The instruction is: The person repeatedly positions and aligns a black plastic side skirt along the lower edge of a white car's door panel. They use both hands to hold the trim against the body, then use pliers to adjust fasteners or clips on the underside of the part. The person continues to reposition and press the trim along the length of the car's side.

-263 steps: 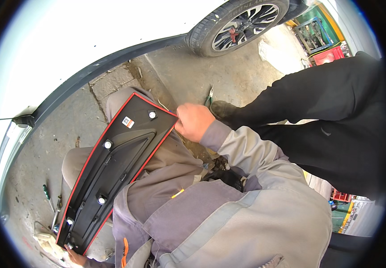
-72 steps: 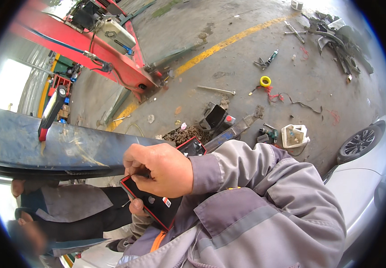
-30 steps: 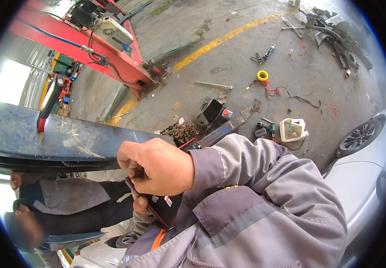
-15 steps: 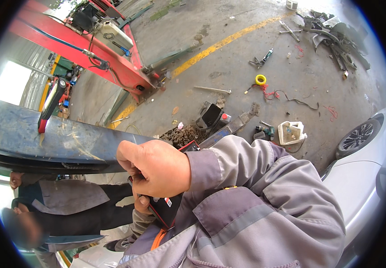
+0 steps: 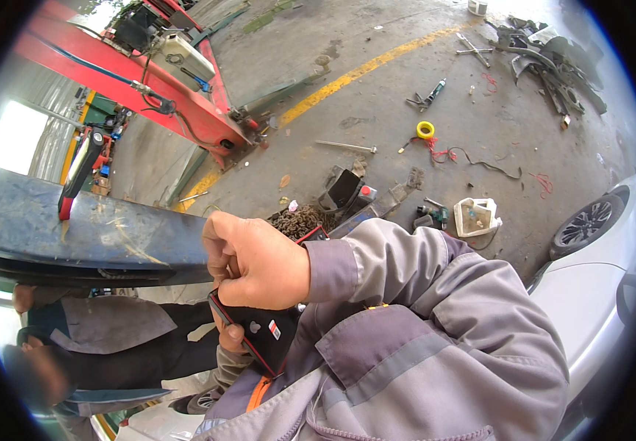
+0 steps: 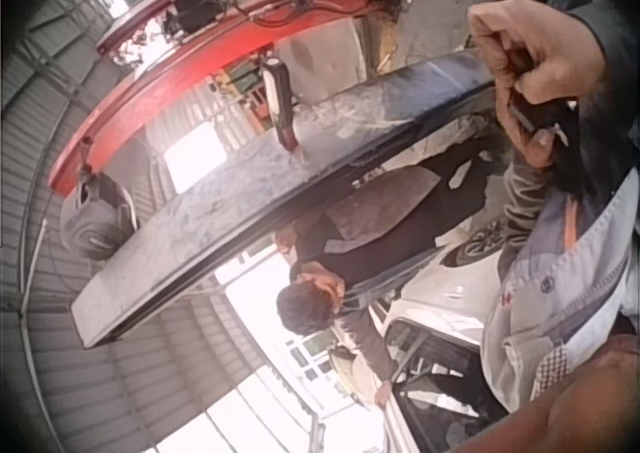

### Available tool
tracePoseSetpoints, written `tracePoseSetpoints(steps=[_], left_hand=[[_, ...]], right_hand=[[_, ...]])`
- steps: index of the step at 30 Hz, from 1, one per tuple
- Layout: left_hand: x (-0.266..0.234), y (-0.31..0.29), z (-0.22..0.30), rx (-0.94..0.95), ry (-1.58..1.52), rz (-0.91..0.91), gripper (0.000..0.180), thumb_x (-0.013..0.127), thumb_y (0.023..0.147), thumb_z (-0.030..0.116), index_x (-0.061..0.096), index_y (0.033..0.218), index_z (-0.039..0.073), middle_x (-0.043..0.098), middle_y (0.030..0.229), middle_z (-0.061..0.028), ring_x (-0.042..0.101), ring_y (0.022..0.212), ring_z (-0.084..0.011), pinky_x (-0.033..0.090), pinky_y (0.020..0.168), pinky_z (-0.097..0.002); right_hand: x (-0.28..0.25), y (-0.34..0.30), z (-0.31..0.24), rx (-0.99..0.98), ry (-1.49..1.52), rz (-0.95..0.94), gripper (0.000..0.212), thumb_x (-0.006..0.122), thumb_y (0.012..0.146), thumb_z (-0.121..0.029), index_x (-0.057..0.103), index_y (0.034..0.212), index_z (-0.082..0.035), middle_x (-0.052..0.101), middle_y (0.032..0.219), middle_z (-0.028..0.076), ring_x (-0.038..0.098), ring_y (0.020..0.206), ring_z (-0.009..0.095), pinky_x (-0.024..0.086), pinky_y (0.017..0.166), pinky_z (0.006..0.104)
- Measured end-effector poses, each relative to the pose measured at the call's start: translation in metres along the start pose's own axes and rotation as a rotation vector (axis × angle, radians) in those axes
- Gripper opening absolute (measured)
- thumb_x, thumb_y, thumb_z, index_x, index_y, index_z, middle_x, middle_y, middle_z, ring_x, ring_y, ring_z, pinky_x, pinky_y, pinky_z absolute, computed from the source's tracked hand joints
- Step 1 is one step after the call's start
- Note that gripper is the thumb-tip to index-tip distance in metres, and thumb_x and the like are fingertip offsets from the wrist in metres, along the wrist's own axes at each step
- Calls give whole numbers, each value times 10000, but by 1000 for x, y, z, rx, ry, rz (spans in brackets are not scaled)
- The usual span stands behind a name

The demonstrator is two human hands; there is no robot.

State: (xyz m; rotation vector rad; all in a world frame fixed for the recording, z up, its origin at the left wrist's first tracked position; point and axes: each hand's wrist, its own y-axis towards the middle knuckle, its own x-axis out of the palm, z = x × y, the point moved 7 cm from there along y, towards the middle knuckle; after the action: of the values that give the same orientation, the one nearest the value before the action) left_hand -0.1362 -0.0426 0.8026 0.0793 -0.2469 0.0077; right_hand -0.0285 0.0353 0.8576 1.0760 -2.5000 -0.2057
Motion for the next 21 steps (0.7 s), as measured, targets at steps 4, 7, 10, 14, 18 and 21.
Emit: tracePoseSetpoints(steps=[4,7,10,14,18,21], left_hand=[[-6,0,6,-1,14,-20,988,798,675,567,478,1310,-118,501,1370,-253,562,1230,-285,442,1059,-393],[-14,-6,7,92,-13,92,928,787,696,555,498,1298,-88,486,1387,-300,543,1268,-359,451,1089,-476],[-13,-7,7,235,-64,91,849,689,765,510,464,1371,-41,477,1440,-266,487,1353,-376,355,1188,-507],[-17,-5,8,305,-29,114,834,625,799,554,477,1378,-28,493,1439,-252,444,1391,-404,296,1220,-532],[-21,-5,7,325,-130,95,813,639,787,523,484,1366,-26,543,1350,-247,453,1363,-394,292,1216,-539],[-28,-1,10,388,14,130,713,594,775,547,513,1219,-6,556,1115,-157,517,1111,-309,334,1136,-531]], right_hand=[[-9,0,18,40,313,1,355,601,743,110,419,1022,-11,589,821,82,573,763,114,482,654,284],[-25,-8,32,78,496,2,399,556,716,147,394,1021,-54,555,862,68,484,800,103,432,697,259],[-52,-18,40,38,555,95,420,587,694,150,399,1001,-66,542,828,66,486,793,135,420,693,276],[-101,-47,44,57,667,247,410,548,664,156,416,968,-84,509,782,69,436,714,152,331,516,281],[-181,-81,39,-24,529,588,282,500,694,91,454,914,-79,502,846,70,402,573,105,282,435,231],[-251,-118,34,-135,779,841,126,521,780,56,544,854,-44,493,846,47,379,552,81,312,444,207]])
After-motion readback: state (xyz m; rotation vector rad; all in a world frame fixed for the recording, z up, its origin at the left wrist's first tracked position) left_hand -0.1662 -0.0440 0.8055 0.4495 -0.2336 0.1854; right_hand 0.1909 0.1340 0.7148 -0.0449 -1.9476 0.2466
